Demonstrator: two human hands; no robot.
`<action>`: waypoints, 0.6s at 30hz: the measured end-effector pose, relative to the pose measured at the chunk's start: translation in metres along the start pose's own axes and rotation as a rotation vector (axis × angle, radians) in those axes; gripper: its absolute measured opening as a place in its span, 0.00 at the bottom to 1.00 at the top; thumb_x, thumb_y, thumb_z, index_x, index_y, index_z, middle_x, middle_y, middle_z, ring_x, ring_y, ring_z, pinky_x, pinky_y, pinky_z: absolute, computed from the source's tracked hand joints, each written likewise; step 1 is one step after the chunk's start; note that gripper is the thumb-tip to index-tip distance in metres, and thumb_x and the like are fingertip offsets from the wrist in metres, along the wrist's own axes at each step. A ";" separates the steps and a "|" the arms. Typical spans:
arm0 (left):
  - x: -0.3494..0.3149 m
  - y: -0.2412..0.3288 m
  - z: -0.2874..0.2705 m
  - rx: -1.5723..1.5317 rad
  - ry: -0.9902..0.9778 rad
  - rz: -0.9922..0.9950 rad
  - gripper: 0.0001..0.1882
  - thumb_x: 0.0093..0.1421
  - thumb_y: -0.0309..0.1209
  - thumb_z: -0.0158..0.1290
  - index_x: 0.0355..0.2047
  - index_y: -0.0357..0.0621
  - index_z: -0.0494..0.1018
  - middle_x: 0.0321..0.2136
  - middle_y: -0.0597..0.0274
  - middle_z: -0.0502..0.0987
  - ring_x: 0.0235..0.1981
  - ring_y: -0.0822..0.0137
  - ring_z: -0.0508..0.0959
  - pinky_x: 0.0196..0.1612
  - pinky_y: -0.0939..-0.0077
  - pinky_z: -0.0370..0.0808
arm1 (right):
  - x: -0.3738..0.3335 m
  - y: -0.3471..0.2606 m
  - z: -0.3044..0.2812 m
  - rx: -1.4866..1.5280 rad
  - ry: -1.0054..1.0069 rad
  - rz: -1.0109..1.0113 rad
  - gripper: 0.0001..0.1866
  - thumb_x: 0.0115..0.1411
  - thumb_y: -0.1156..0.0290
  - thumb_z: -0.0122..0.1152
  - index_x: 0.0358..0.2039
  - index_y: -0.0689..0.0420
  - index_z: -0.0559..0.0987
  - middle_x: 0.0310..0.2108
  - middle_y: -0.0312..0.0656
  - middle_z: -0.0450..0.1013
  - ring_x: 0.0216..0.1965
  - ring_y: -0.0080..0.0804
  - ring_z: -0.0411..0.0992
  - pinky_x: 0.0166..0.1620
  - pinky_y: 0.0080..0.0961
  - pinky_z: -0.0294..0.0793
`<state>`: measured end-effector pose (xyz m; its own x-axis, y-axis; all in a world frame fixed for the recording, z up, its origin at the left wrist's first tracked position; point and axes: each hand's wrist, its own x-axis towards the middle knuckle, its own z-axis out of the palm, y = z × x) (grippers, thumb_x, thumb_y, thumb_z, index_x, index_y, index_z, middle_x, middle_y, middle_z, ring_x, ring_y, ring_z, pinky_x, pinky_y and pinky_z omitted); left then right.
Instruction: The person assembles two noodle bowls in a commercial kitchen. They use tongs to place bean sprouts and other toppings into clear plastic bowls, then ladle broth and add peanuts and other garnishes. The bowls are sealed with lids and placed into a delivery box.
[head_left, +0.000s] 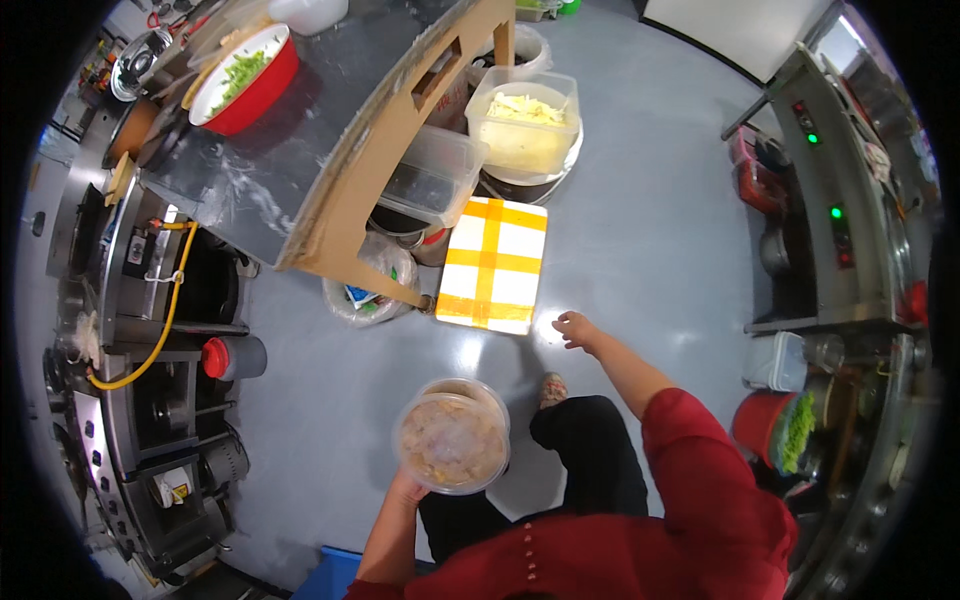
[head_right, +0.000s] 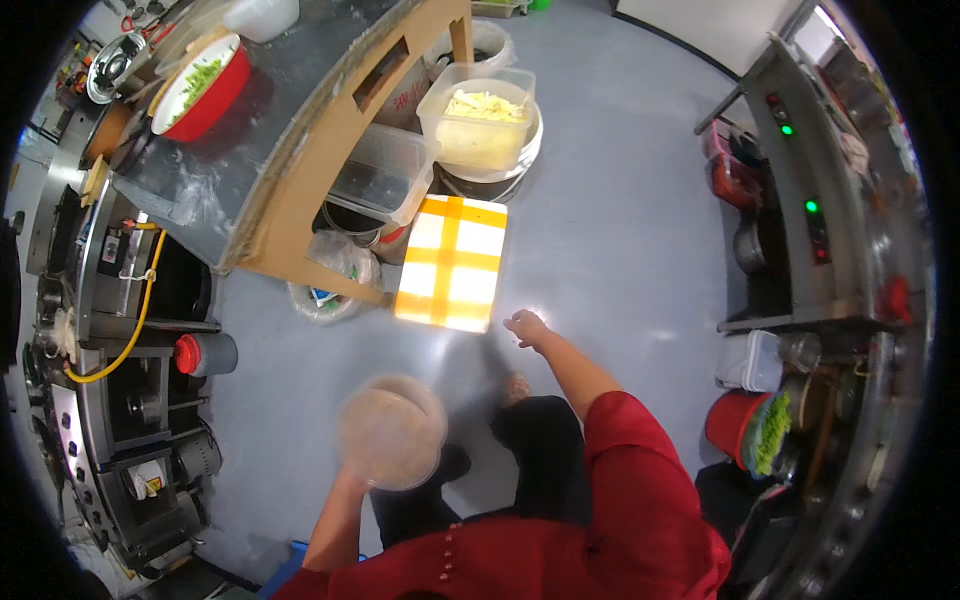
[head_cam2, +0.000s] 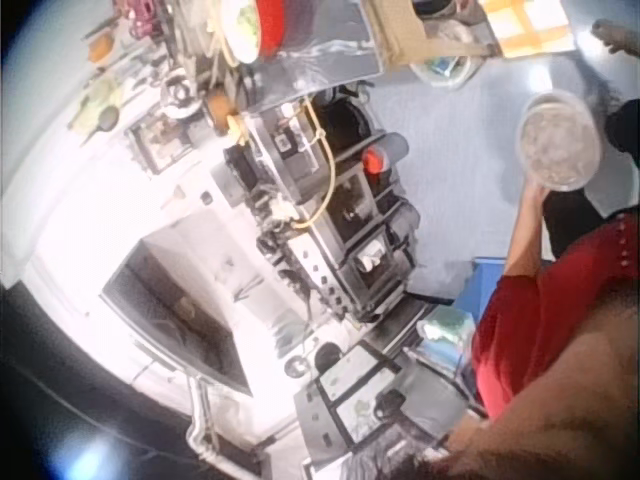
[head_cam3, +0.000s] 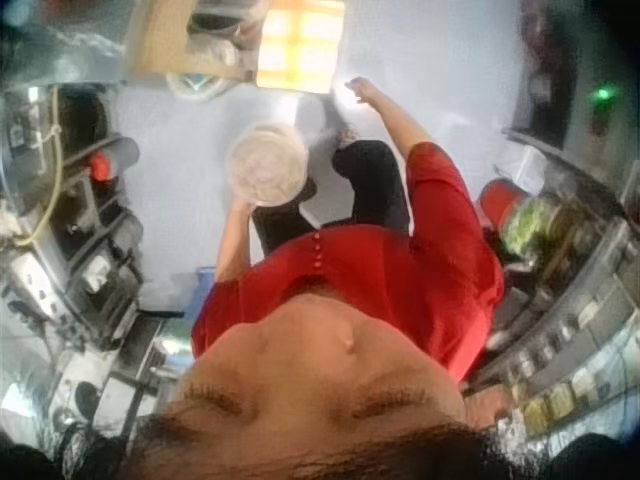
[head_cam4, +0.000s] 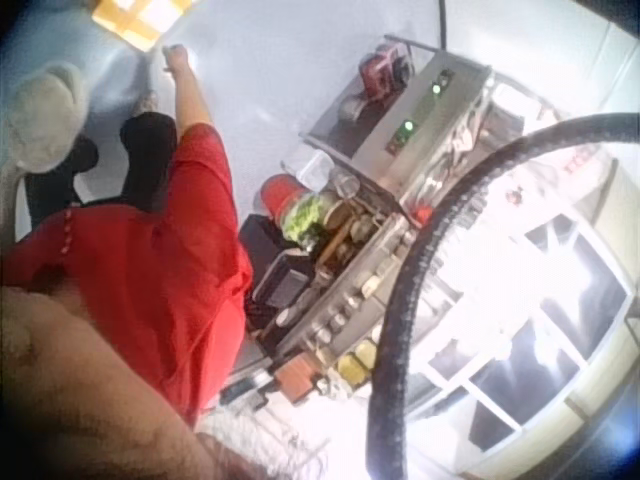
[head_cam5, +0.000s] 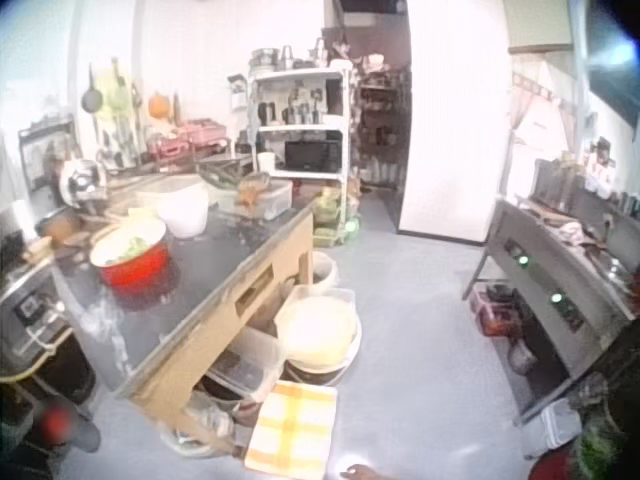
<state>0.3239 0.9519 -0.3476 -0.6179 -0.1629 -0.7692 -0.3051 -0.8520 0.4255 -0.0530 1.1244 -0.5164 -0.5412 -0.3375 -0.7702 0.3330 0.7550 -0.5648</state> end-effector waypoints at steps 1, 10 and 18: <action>0.020 -0.002 -0.013 -0.022 0.004 0.016 0.24 0.68 0.37 0.48 0.61 0.41 0.63 0.57 0.53 0.70 0.55 0.58 0.74 0.57 0.60 0.75 | 0.039 0.009 0.015 -0.014 -0.002 -0.034 0.27 0.61 0.55 0.60 0.49 0.66 0.73 0.41 0.50 0.74 0.34 0.42 0.76 0.32 0.30 0.80; 0.144 -0.013 -0.103 -0.149 -0.012 0.173 0.24 0.68 0.37 0.48 0.61 0.42 0.63 0.58 0.53 0.69 0.55 0.58 0.73 0.57 0.59 0.75 | 0.172 0.029 0.061 0.286 -0.221 0.146 0.26 0.59 0.50 0.63 0.41 0.63 0.73 0.31 0.46 0.71 0.25 0.35 0.72 0.27 0.31 0.78; 0.182 -0.013 -0.135 -0.181 -0.048 0.281 0.25 0.68 0.38 0.49 0.61 0.42 0.63 0.58 0.53 0.69 0.56 0.57 0.73 0.57 0.58 0.74 | 0.163 0.023 0.084 0.462 -0.110 0.023 0.27 0.56 0.47 0.66 0.37 0.61 0.74 0.27 0.40 0.70 0.26 0.32 0.70 0.25 0.31 0.74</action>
<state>0.3128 0.8666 -0.5577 -0.6945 -0.3838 -0.6085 0.0128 -0.8523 0.5229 -0.0687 1.0397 -0.6793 -0.4528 -0.3997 -0.7970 0.6660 0.4427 -0.6004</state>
